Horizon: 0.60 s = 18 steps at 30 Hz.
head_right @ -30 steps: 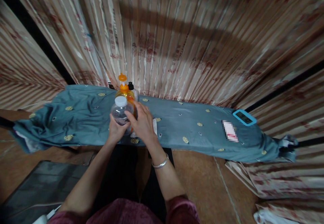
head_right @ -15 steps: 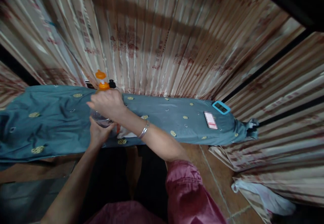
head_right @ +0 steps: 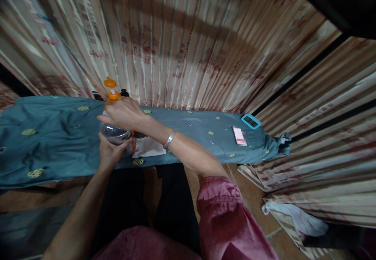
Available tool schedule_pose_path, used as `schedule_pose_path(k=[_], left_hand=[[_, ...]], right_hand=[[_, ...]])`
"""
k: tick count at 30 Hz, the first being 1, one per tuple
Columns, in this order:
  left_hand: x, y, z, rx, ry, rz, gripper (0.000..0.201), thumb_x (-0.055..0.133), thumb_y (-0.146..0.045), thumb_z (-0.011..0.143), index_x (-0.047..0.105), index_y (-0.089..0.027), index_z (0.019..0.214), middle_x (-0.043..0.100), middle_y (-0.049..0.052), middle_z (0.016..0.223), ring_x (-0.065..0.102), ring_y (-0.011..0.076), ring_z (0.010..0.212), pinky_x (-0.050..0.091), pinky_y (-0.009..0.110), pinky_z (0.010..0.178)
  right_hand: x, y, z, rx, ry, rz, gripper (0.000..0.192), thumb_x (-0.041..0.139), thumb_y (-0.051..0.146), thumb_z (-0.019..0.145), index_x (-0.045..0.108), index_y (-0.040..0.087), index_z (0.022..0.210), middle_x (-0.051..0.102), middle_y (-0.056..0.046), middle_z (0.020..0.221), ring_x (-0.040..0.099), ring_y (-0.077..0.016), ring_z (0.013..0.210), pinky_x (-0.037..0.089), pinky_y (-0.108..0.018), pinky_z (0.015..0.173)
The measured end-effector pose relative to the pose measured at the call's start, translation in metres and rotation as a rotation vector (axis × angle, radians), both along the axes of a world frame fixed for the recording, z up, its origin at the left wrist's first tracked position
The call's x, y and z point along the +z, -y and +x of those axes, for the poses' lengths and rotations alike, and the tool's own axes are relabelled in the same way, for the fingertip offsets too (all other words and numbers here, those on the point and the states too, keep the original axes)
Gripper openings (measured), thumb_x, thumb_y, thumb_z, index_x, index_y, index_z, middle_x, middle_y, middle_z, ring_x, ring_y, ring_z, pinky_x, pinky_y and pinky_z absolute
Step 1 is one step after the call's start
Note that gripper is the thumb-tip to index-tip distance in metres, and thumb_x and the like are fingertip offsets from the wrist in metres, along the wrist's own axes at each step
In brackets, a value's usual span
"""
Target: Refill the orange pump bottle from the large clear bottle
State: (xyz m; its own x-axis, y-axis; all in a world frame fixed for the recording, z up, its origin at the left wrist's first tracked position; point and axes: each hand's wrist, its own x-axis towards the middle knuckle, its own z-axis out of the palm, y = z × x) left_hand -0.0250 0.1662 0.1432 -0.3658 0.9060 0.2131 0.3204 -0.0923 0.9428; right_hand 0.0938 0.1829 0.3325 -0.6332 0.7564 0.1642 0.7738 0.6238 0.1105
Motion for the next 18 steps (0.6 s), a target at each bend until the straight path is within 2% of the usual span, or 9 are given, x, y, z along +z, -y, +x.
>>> schedule_pose_path(k=[7,13,15,18], left_hand=[[-0.004,0.0,-0.001,-0.023,-0.008,0.047,0.085,0.09,-0.039,0.054,0.049,-0.018,0.124,0.069,0.011,0.116,0.071,0.0302,0.107,0.061,0.046,0.095],[-0.014,-0.003,0.0,-0.045,0.06,0.117,0.083,0.09,-0.036,0.054,0.05,-0.019,0.125,0.071,0.01,0.115,0.071,0.0294,0.106,0.059,0.046,0.097],[-0.017,-0.004,0.0,-0.056,0.077,0.132,0.083,0.09,-0.036,0.056,0.051,-0.019,0.127,0.071,0.011,0.117,0.071,0.03,0.108,0.059,0.046,0.098],[-0.019,-0.005,0.001,-0.052,0.076,0.139,0.083,0.09,-0.036,0.057,0.05,-0.019,0.128,0.07,0.013,0.121,0.07,0.0314,0.113,0.057,0.048,0.101]], right_hand=[[0.005,-0.003,0.001,0.115,0.119,-0.023,0.052,0.036,0.039,0.112,0.073,0.002,0.118,0.078,-0.024,0.117,0.072,-0.0341,0.117,0.049,-0.043,0.101],[0.017,-0.001,0.005,0.176,0.17,-0.084,0.035,0.055,0.029,0.107,0.066,0.005,0.13,0.078,-0.019,0.123,0.071,-0.0289,0.119,0.048,-0.035,0.098],[0.022,0.002,0.004,0.156,0.169,-0.087,0.045,0.063,0.036,0.103,0.062,0.006,0.137,0.076,-0.02,0.127,0.07,-0.0321,0.121,0.049,-0.037,0.098],[0.027,0.004,0.0,0.051,0.151,-0.072,0.061,0.054,0.052,0.105,0.063,0.0,0.136,0.075,-0.029,0.122,0.07,-0.0422,0.12,0.051,-0.046,0.092]])
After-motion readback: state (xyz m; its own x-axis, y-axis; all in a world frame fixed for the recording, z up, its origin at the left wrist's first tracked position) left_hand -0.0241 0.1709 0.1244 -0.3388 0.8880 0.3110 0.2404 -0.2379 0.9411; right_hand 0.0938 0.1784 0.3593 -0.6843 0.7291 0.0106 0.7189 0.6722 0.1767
